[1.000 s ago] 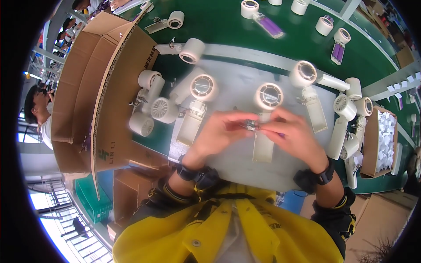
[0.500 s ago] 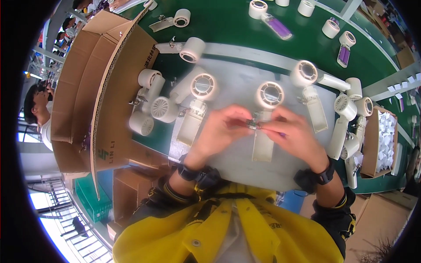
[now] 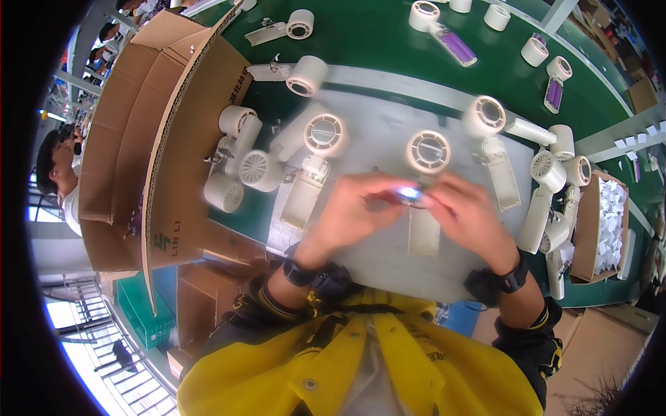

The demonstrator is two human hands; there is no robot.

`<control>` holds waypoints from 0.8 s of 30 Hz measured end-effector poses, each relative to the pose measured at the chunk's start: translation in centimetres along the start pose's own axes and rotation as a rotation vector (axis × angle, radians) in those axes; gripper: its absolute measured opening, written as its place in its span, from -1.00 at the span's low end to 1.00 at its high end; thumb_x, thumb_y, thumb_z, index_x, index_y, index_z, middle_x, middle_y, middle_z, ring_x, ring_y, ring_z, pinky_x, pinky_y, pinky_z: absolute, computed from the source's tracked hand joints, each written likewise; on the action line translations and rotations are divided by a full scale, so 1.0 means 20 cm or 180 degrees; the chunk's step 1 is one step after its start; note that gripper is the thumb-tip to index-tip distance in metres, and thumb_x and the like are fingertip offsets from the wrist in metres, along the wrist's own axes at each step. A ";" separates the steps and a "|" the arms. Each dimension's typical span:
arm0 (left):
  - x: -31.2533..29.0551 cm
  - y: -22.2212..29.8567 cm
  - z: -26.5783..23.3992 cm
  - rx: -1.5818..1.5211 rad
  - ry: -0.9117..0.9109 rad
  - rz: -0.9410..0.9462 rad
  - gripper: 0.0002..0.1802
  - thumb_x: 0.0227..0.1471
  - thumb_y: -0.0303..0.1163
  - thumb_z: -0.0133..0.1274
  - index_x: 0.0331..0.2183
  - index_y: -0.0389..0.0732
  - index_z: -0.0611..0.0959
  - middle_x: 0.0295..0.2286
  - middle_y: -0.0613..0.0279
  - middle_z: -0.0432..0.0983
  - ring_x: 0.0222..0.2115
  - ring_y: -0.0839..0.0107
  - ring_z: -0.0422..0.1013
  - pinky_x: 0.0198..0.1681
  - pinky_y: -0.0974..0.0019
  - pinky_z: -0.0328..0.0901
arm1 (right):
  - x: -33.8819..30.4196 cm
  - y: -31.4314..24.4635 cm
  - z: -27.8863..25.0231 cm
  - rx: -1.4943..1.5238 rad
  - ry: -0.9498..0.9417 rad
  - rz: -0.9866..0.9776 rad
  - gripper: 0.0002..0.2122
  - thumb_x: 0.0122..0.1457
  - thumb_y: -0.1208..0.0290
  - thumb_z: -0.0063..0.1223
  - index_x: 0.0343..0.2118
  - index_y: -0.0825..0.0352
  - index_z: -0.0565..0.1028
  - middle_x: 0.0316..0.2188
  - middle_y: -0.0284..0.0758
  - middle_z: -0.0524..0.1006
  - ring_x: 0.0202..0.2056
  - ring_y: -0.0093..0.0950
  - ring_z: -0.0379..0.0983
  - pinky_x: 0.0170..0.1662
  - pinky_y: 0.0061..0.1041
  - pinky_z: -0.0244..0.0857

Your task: The person reaches into a box to retrieve a battery, connects it to a circuit board, and presses the board into a plastic fan housing. After testing the fan, the person fits the battery into the housing and sets the assembly aside.

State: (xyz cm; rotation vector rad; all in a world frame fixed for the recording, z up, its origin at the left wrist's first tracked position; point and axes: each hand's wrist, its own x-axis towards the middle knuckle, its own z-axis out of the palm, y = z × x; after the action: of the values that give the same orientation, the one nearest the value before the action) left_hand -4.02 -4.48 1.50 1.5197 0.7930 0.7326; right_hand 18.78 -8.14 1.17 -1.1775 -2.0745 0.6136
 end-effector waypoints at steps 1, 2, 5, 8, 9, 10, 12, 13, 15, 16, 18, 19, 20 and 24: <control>0.00 0.00 0.00 0.0037 0.0011 0.0057 -0.58 -0.09 -0.75 0.16 -0.11 -0.34 0.64 -0.24 0.14 0.59 -0.23 0.44 0.52 -0.10 0.37 0.45 | 0.00 -0.01 0.01 0.0004 -0.0010 -0.0001 -0.80 0.04 0.57 0.24 -0.24 0.33 0.58 -0.40 -0.32 0.48 -0.50 -0.43 0.45 -0.46 -0.47 0.33; 0.00 0.00 0.01 0.0073 0.0023 0.0113 -0.57 -0.10 -0.74 0.15 -0.09 -0.34 0.64 -0.24 0.14 0.59 -0.24 0.45 0.52 -0.11 0.37 0.45 | 0.00 -0.04 0.03 0.0041 0.0146 0.0133 -0.80 0.04 0.54 0.24 -0.23 0.32 0.56 -0.39 -0.33 0.49 -0.52 -0.40 0.47 -0.49 -0.44 0.34; 0.01 0.00 0.01 0.0498 -0.0027 0.0216 -0.56 -0.11 -0.73 0.15 -0.09 -0.34 0.64 -0.24 0.14 0.60 -0.24 0.45 0.52 -0.12 0.38 0.45 | 0.01 -0.09 0.05 0.0118 0.0446 0.0407 -0.79 0.05 0.49 0.23 -0.23 0.30 0.52 -0.36 -0.34 0.51 -0.55 -0.35 0.49 -0.54 -0.39 0.37; 0.01 0.00 0.03 0.0614 0.0009 0.0203 -0.55 -0.12 -0.72 0.15 -0.09 -0.34 0.63 -0.24 0.14 0.60 -0.25 0.45 0.53 -0.12 0.39 0.45 | 0.03 -0.11 0.04 -0.0098 0.0478 0.0192 -0.71 -0.01 0.49 0.28 -0.18 0.24 0.50 -0.34 -0.34 0.53 -0.53 -0.37 0.51 -0.55 -0.42 0.40; 0.01 0.01 0.04 0.0522 0.0072 0.0143 -0.55 -0.12 -0.72 0.16 -0.09 -0.34 0.63 -0.25 0.13 0.60 -0.26 0.45 0.53 -0.13 0.39 0.45 | 0.03 -0.11 0.04 -0.0095 0.0468 0.0197 -0.71 -0.01 0.49 0.28 -0.18 0.24 0.50 -0.34 -0.34 0.53 -0.53 -0.37 0.51 -0.55 -0.42 0.40; 0.01 0.00 0.04 0.0432 0.0136 0.0086 -0.56 -0.11 -0.71 0.16 -0.09 -0.34 0.63 -0.25 0.13 0.60 -0.26 0.45 0.53 -0.14 0.40 0.45 | 0.02 -0.11 0.03 -0.0077 0.0435 0.0231 -0.69 -0.02 0.53 0.28 -0.17 0.26 0.50 -0.31 -0.31 0.53 -0.49 -0.37 0.54 -0.50 -0.45 0.43; 0.01 0.00 0.05 0.0378 0.0144 0.0088 -0.57 -0.11 -0.71 0.16 -0.10 -0.34 0.64 -0.25 0.12 0.60 -0.27 0.45 0.53 -0.15 0.40 0.46 | 0.02 -0.12 0.03 -0.0041 0.0366 0.0297 -0.66 -0.04 0.61 0.29 -0.15 0.31 0.51 -0.26 -0.26 0.53 -0.41 -0.37 0.58 -0.40 -0.52 0.51; 0.01 0.00 0.05 0.0330 0.0149 0.0097 -0.58 -0.11 -0.71 0.16 -0.11 -0.34 0.64 -0.24 0.12 0.60 -0.27 0.45 0.54 -0.16 0.40 0.46 | 0.02 -0.12 0.03 -0.0038 0.0354 0.0299 -0.66 -0.04 0.61 0.29 -0.15 0.31 0.51 -0.26 -0.26 0.53 -0.41 -0.37 0.58 -0.40 -0.52 0.51; 0.01 -0.01 0.05 0.0277 0.0166 0.0100 -0.59 -0.11 -0.71 0.16 -0.12 -0.34 0.65 -0.24 0.11 0.61 -0.28 0.45 0.54 -0.17 0.40 0.46 | 0.01 -0.11 0.02 -0.0078 0.0411 0.0335 -0.66 -0.05 0.61 0.30 -0.16 0.31 0.52 -0.26 -0.27 0.53 -0.40 -0.37 0.59 -0.39 -0.52 0.52; 0.01 -0.01 0.05 0.0271 0.0191 0.0122 -0.61 -0.11 -0.71 0.16 -0.14 -0.34 0.66 -0.25 0.11 0.61 -0.29 0.44 0.55 -0.18 0.40 0.47 | 0.01 -0.11 0.02 -0.0097 0.0438 0.0351 -0.66 -0.06 0.61 0.30 -0.16 0.31 0.52 -0.26 -0.27 0.53 -0.40 -0.37 0.59 -0.38 -0.52 0.52; 0.01 0.00 0.06 0.0260 0.0242 0.0169 -0.65 -0.12 -0.70 0.17 -0.19 -0.34 0.68 -0.25 0.10 0.62 -0.31 0.42 0.56 -0.22 0.42 0.47 | 0.00 -0.11 0.03 -0.0126 0.0427 0.0365 -0.65 -0.06 0.61 0.31 -0.16 0.31 0.52 -0.26 -0.27 0.53 -0.40 -0.37 0.59 -0.38 -0.52 0.52; 0.01 0.00 0.06 0.0256 0.0255 0.0164 -0.65 -0.12 -0.70 0.17 -0.19 -0.34 0.68 -0.25 0.10 0.62 -0.31 0.42 0.56 -0.22 0.42 0.47 | 0.00 -0.11 0.03 -0.0160 0.0430 0.0381 -0.65 -0.07 0.61 0.31 -0.16 0.31 0.52 -0.26 -0.27 0.54 -0.39 -0.37 0.59 -0.37 -0.52 0.52; 0.01 0.01 0.06 0.0475 0.0257 0.0259 -0.66 -0.13 -0.69 0.18 -0.20 -0.33 0.68 -0.26 0.10 0.62 -0.32 0.40 0.57 -0.24 0.41 0.47 | 0.00 -0.11 0.03 -0.0196 0.0435 0.0402 -0.65 -0.07 0.61 0.31 -0.16 0.31 0.52 -0.25 -0.27 0.54 -0.39 -0.37 0.59 -0.37 -0.52 0.52; 0.01 0.01 0.06 0.0976 0.0276 0.0533 -0.67 -0.16 -0.66 0.20 -0.23 -0.31 0.70 -0.28 0.09 0.62 -0.36 0.33 0.58 -0.30 0.41 0.46 | 0.00 -0.12 0.02 -0.0300 0.0482 0.0396 -0.66 -0.09 0.62 0.32 -0.18 0.32 0.54 -0.27 -0.26 0.55 -0.38 -0.38 0.59 -0.36 -0.51 0.53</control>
State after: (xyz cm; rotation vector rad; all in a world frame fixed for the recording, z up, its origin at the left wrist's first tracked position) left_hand -2.82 -5.00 1.64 1.8571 0.8801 0.8329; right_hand 17.11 -9.36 2.57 -1.3716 -1.9315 0.4724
